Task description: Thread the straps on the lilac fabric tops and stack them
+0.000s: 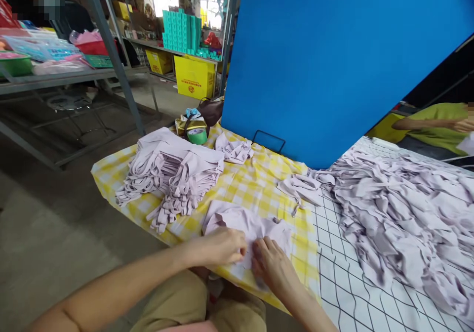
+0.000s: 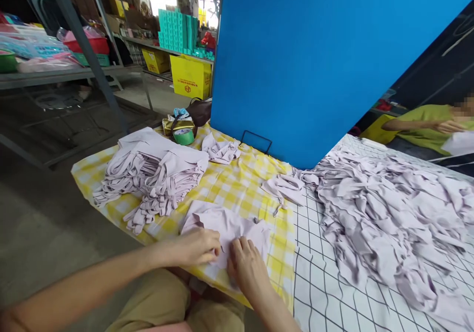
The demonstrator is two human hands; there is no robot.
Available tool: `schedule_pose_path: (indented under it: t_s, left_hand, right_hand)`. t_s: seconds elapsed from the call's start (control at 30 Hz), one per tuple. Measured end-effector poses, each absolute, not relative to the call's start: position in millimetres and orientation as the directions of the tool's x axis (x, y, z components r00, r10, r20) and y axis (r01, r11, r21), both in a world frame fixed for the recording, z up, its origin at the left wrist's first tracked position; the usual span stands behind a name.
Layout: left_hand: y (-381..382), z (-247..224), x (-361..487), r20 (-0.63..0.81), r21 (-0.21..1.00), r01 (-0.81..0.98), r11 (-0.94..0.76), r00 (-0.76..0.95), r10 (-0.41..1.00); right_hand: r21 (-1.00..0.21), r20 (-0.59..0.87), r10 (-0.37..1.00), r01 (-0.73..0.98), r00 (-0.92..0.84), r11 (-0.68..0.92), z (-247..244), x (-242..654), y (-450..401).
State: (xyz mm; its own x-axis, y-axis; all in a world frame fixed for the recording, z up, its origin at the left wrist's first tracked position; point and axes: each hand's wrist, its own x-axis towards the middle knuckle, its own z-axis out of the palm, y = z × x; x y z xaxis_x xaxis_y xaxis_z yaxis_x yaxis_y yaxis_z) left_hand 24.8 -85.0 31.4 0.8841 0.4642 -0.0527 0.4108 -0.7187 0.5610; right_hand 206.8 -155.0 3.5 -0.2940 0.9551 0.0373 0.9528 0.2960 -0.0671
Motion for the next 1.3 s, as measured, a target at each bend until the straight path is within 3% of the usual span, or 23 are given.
schedule_pose_path:
  t_s: [0.13,0.3,0.4,0.57,0.7,0.83,0.93,1.03,1.13,1.23,1.3]
  left_hand:
    - [-105,15,40,-0.032,0.576,0.351,-0.738,0.912,0.409]
    - [-115,12,56,-0.051,0.547,0.459,-0.700,0.853,0.519]
    - [-119,10,67,-0.042,0.484,0.512,-0.710,0.823,0.566]
    - [-123,3,83,-0.044,0.467,0.530,-0.707,0.813,0.580]
    - [-116,6,83,-0.054,0.543,0.508,-0.668,0.816,0.576]
    - [-100,11,73,-0.101,0.706,0.416,-0.573,0.860,0.501]
    - [-88,13,67,-0.117,0.824,0.430,-0.368,0.766,0.632]
    - [-81,20,69,-0.116,0.902,0.404,-0.151,0.565,0.817]
    - [-79,24,79,-0.072,0.960,0.271,-0.067,0.472,0.879]
    - [-83,19,88,0.008,0.985,0.145,-0.089,0.482,0.876]
    - [-90,10,87,0.112,0.966,0.143,-0.214,0.516,0.849]
  right_hand:
    - [-0.098,-0.007,0.969,0.965,-0.245,0.243,-3,210,-150]
    - [-0.364,-0.089,0.996,0.931,-0.014,-0.020,30,224,-137]
    - [-0.480,-0.059,0.989,0.865,0.136,-0.147,56,233,-132]
    - [-0.533,0.093,0.953,0.822,0.289,-0.198,84,238,-133]
    - [-0.524,0.131,0.940,0.827,0.315,-0.204,90,239,-132]
    - [-0.481,0.122,0.943,0.850,0.308,-0.215,84,244,-133]
    - [-0.490,0.112,0.945,0.845,0.306,-0.216,82,245,-138]
    - [-0.628,-0.002,0.967,0.752,0.254,-0.199,83,236,-145]
    - [-0.771,-0.095,0.978,0.608,0.187,-0.191,89,220,-149]
    - [-0.837,-0.077,0.977,0.520,0.200,-0.172,97,211,-150]
    - [-0.863,-0.040,0.969,0.481,0.245,-0.157,101,212,-148]
